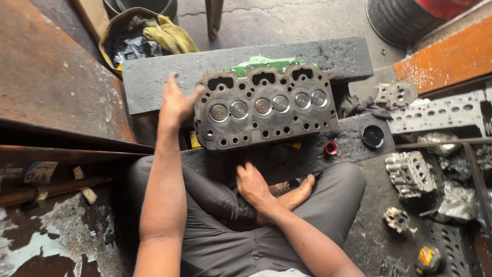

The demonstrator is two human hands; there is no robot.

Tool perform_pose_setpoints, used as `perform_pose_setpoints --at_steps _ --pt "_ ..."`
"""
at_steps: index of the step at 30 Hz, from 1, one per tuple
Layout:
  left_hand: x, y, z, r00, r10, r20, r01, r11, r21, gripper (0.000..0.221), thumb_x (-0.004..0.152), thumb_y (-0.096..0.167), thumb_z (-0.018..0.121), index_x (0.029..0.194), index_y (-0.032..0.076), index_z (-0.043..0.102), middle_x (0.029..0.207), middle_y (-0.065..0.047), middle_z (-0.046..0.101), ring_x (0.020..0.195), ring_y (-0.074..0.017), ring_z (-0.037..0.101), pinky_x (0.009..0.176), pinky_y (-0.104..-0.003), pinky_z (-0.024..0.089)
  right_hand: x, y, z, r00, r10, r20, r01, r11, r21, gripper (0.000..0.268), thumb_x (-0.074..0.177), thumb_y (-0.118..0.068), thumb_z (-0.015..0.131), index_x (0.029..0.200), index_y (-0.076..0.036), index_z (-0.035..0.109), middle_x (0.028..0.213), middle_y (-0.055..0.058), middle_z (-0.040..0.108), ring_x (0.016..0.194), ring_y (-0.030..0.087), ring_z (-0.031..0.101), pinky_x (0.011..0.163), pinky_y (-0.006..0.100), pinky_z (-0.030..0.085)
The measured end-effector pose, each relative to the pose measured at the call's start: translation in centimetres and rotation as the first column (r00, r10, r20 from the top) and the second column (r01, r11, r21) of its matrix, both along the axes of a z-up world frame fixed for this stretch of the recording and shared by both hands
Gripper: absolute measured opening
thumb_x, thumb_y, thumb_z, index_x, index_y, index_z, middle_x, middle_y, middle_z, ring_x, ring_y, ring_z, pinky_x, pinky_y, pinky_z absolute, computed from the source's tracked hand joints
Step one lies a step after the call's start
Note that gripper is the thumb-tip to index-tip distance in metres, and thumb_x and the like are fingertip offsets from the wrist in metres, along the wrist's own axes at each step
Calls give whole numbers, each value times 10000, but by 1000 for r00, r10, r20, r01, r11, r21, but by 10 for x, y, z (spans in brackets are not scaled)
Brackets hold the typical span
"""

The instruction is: The person wipes and cleans an engine cylinder head by hand with a cloth, applies a substance to a valve, and inserts the valve into the cylinder head.

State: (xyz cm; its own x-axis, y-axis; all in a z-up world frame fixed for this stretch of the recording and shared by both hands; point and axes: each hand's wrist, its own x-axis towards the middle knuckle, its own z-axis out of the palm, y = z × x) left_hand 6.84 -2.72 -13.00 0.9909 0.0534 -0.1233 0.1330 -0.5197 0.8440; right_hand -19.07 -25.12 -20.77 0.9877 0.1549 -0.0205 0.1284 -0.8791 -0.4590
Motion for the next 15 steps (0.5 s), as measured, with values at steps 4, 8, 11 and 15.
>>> perform_pose_setpoints --at_steps 4,8,11,15 --pt "8 11 -11 987 160 29 -159 986 -40 708 879 403 832 1363 -8 518 1242 -226 660 1157 -323 650 990 -419 508 3 11 18 996 -48 -73 53 996 66 262 843 -119 738 1044 -21 601 964 203 621 938 403 645 822 495 536" --pt "7 13 -8 978 210 7 -208 970 -124 613 889 351 822 1311 -11 566 1161 -181 696 1055 -275 679 910 -391 539 15 2 62 1000 -19 21 19 1000 -8 428 701 -198 839 1011 -4 617 921 190 637 863 413 622 756 508 499" --pt "5 13 2 979 205 4 -202 968 -146 581 908 342 811 1308 -9 579 1171 -177 700 1058 -262 683 905 -378 546 20 -31 90 961 -166 223 125 974 187 421 749 -291 861 1014 -32 661 950 179 660 867 396 635 768 467 513" --pt "1 10 16 976 202 -86 -214 963 -166 563 916 331 763 1331 7 559 1198 -159 693 1088 -236 680 892 -364 557 36 -108 93 923 -353 155 378 909 -176 203 932 -175 670 1086 -48 701 968 178 676 902 387 653 810 482 534"
